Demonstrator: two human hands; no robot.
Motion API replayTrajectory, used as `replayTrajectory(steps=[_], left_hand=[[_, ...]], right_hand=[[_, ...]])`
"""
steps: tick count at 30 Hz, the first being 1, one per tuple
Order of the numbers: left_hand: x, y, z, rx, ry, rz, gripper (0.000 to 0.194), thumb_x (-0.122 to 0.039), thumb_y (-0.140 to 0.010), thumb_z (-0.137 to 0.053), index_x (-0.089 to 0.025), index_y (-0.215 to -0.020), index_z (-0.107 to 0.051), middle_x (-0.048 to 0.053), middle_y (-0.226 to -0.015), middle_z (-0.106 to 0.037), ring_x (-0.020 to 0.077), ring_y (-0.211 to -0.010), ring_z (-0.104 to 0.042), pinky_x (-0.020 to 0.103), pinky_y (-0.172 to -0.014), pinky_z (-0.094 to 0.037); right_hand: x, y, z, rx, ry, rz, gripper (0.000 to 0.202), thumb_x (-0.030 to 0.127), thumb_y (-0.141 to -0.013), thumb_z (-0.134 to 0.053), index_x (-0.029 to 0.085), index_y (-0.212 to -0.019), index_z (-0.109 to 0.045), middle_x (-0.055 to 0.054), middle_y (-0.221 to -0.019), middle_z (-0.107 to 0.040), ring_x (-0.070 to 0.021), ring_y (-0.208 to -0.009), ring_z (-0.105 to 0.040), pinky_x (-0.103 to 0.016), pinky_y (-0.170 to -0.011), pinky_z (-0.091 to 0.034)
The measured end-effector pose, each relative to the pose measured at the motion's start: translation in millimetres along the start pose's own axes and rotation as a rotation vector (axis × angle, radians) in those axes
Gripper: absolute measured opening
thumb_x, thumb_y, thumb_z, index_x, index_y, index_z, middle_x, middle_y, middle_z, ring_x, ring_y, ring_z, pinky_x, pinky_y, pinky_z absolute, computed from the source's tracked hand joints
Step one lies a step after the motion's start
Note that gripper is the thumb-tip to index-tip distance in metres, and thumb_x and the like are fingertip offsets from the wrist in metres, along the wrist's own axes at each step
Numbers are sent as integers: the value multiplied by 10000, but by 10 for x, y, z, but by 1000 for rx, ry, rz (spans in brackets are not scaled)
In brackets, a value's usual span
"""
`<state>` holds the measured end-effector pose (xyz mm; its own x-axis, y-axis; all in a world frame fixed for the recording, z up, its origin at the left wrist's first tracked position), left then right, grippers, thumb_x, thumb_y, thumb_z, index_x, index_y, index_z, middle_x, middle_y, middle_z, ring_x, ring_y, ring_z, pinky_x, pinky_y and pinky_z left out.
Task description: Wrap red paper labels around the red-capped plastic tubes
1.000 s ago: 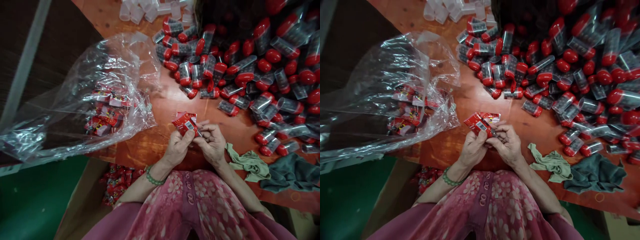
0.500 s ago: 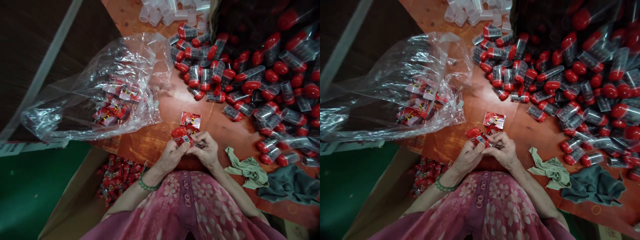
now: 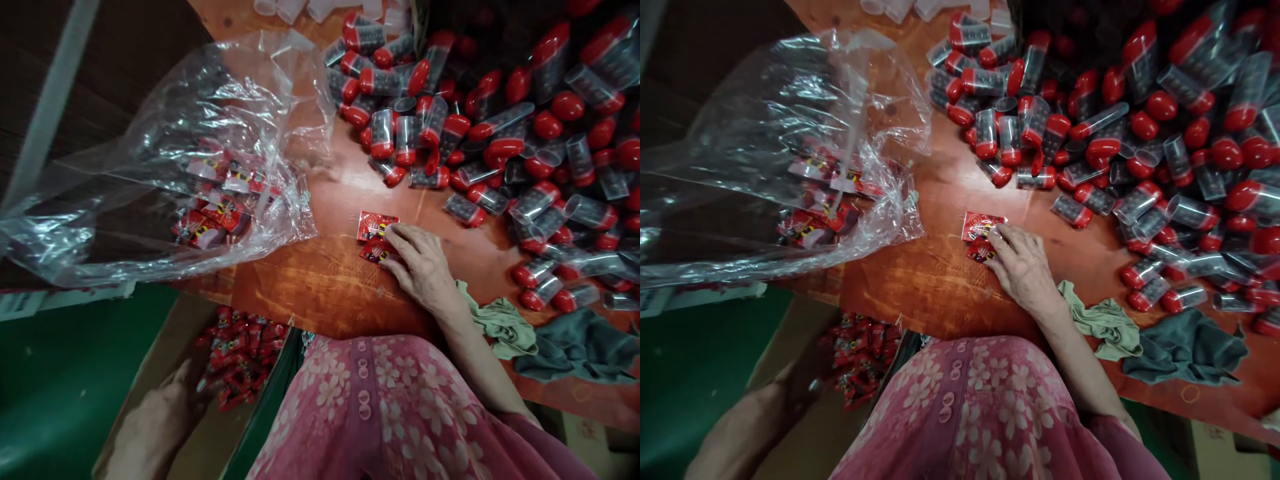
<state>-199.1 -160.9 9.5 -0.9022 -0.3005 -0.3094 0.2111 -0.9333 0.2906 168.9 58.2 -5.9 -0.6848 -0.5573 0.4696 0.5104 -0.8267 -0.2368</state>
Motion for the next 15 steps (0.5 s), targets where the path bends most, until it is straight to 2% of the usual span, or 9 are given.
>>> replayTrajectory(steps=[2, 3, 5, 8, 11, 13, 15], left_hand=[[-298, -160, 16, -54, -44, -1, 242, -465, -792, -704, -265, -922, -750, 11, -767, -798, 240, -499, -706, 280, -417, -497], [-536, -270, 4, -80, 12, -49, 301, -494, -835, -674, -254, -1002, -745, 26, -874, -811, 234, -603, -746, 285, -509, -560], [-1102, -496, -9, -168, 208, -250, 274, -431, -882, -661, -213, -1028, -740, 37, -902, -809, 216, -721, -769, 290, -675, -617], [-1823, -788, -43, -284, 312, -510, 178, -266, -884, -691, -187, -1040, -724, 54, -923, -794, 181, -794, -756, 276, -768, -611], [-2355, -985, -82, -363, 232, -719, 322, -226, -887, -690, -147, -1198, -656, 137, -1136, -750, 232, -1035, -716, 361, -923, -582], [-2620, -1082, -140, -353, 131, -813, 384, -228, -905, -663, -106, -1266, -611, 187, -1253, -696, 276, -1154, -657, 418, -978, -548], [-2812, -1150, -216, -318, 20, -878, 376, -233, -917, -643, -89, -1263, -611, 196, -1283, -678, 301, -1180, -621, 442, -968, -527]], right_hand=[[-80, 62, 20, -69, 13, -98, 372, 397, -924, -653, 184, -1227, -611, -158, -1210, -687, -312, -1100, -620, -473, -921, -485], [-127, 96, 27, -99, 24, -153, 360, 422, -908, -671, 178, -1169, -625, -150, -1129, -703, -307, -1029, -627, -465, -882, -489], [-211, 153, 15, -124, 11, -239, 288, 418, -892, -692, 176, -1040, -640, -116, -969, -715, -288, -909, -629, -438, -810, -486], [-270, 186, -26, -118, -112, -283, 124, 301, -909, -674, 192, -955, -635, -55, -844, -711, -243, -820, -633, -400, -782, -474], [-198, 167, -15, -73, -236, -222, 96, 205, -932, -623, 195, -1024, -648, -39, -817, -705, -214, -791, -621, -367, -758, -476], [-79, 142, 38, -15, -271, -124, 121, 173, -960, -570, 194, -1039, -660, -52, -840, -705, -204, -789, -601, -353, -746, -478], [43, 122, 118, 49, -233, -40, 165, 151, -984, -508, 190, -1001, -667, -64, -855, -694, -199, -790, -568, -353, -759, -474]])
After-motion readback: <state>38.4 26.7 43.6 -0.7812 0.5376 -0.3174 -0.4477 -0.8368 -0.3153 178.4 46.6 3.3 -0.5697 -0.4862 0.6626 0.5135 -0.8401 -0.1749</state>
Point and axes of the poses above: each hand's wrist, its own y-axis away from the middle knuckle, its own z-axis out of the back of the hand, x = y × z, the point moved 7 cm from there along -y, towards the middle knuckle
